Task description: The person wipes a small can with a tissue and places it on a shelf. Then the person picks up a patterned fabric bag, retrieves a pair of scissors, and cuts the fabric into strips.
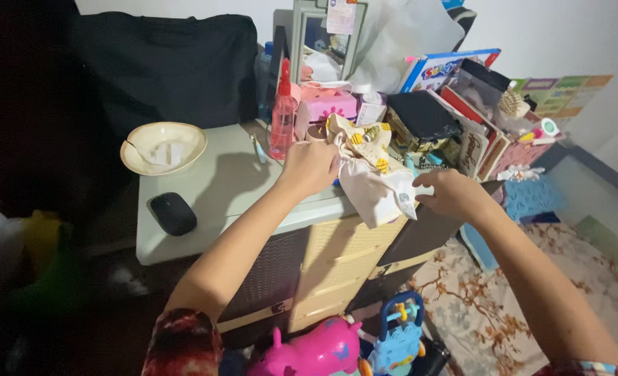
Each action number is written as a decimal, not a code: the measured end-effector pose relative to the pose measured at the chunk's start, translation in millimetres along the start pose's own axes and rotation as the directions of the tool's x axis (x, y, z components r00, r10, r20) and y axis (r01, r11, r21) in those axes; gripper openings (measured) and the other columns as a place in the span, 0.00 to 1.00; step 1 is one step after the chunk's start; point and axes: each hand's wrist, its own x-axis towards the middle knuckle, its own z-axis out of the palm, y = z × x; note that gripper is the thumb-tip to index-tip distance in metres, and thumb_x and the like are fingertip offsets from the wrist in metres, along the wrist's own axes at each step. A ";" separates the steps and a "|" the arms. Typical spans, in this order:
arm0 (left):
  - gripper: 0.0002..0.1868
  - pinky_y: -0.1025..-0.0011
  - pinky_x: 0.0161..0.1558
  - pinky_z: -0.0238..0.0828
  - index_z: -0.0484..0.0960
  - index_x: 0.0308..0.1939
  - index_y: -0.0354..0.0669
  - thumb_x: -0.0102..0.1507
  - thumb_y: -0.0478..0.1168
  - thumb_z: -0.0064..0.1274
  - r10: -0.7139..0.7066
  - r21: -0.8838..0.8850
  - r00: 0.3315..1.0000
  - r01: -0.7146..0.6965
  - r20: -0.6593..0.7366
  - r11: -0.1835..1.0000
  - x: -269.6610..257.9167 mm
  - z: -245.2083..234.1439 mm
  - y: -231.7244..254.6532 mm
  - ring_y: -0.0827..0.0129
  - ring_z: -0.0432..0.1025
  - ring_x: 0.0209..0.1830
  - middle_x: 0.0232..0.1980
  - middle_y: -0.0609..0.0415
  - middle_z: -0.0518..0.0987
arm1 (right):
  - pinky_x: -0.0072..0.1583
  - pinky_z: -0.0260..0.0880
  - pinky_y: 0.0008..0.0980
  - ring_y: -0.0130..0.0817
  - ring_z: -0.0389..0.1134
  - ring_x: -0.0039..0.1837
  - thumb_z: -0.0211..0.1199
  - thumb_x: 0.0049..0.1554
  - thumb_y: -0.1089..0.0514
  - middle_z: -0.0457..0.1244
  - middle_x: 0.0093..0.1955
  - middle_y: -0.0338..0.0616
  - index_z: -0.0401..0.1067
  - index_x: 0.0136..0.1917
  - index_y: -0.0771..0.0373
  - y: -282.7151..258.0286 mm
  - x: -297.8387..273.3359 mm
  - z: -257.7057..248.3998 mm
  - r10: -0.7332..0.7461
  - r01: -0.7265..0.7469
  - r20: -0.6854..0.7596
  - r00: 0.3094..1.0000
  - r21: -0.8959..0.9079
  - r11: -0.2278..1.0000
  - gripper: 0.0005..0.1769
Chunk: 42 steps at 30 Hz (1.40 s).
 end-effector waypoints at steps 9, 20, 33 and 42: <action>0.06 0.52 0.35 0.73 0.84 0.27 0.44 0.57 0.41 0.57 -0.115 0.016 0.992 0.114 0.048 0.993 12.8 21.1 -4.0 0.50 0.77 0.28 0.25 0.45 0.80 | 0.51 0.75 0.45 0.45 0.75 0.48 0.66 0.53 0.49 0.72 0.48 0.47 0.79 0.56 0.49 13.3 1.5 -0.2 0.073 -0.073 -0.010 0.997 -0.019 0.997 0.16; 0.08 0.51 0.31 0.71 0.88 0.36 0.53 0.55 0.42 0.56 -0.202 -0.101 0.978 0.197 -0.045 0.975 27.5 50.9 -18.7 0.52 0.79 0.27 0.28 0.49 0.83 | 0.49 0.74 0.45 0.48 0.74 0.46 0.64 0.56 0.56 0.71 0.48 0.49 0.80 0.50 0.55 33.2 45.6 14.9 -0.004 0.023 -0.263 0.965 0.069 0.997 0.09; 0.02 0.58 0.32 0.72 0.82 0.35 0.45 0.59 0.38 0.57 0.000 -0.205 0.968 -0.053 -0.250 0.977 21.2 75.4 -86.5 0.55 0.76 0.26 0.27 0.51 0.80 | 0.56 0.71 0.46 0.49 0.70 0.56 0.64 0.46 0.63 0.69 0.62 0.45 0.79 0.53 0.56 30.2 214.1 77.6 -0.290 0.248 -0.226 0.930 -0.198 0.948 0.19; 0.03 0.60 0.37 0.73 0.79 0.32 0.45 0.58 0.36 0.58 0.051 -0.139 0.919 -0.113 -0.391 0.984 4.0 84.6 -103.7 0.58 0.76 0.30 0.27 0.53 0.78 | 0.60 0.69 0.45 0.45 0.71 0.57 0.69 0.52 0.49 0.70 0.49 0.43 0.80 0.48 0.51 42.4 239.9 101.0 -0.151 0.154 0.029 0.988 -0.185 0.971 0.11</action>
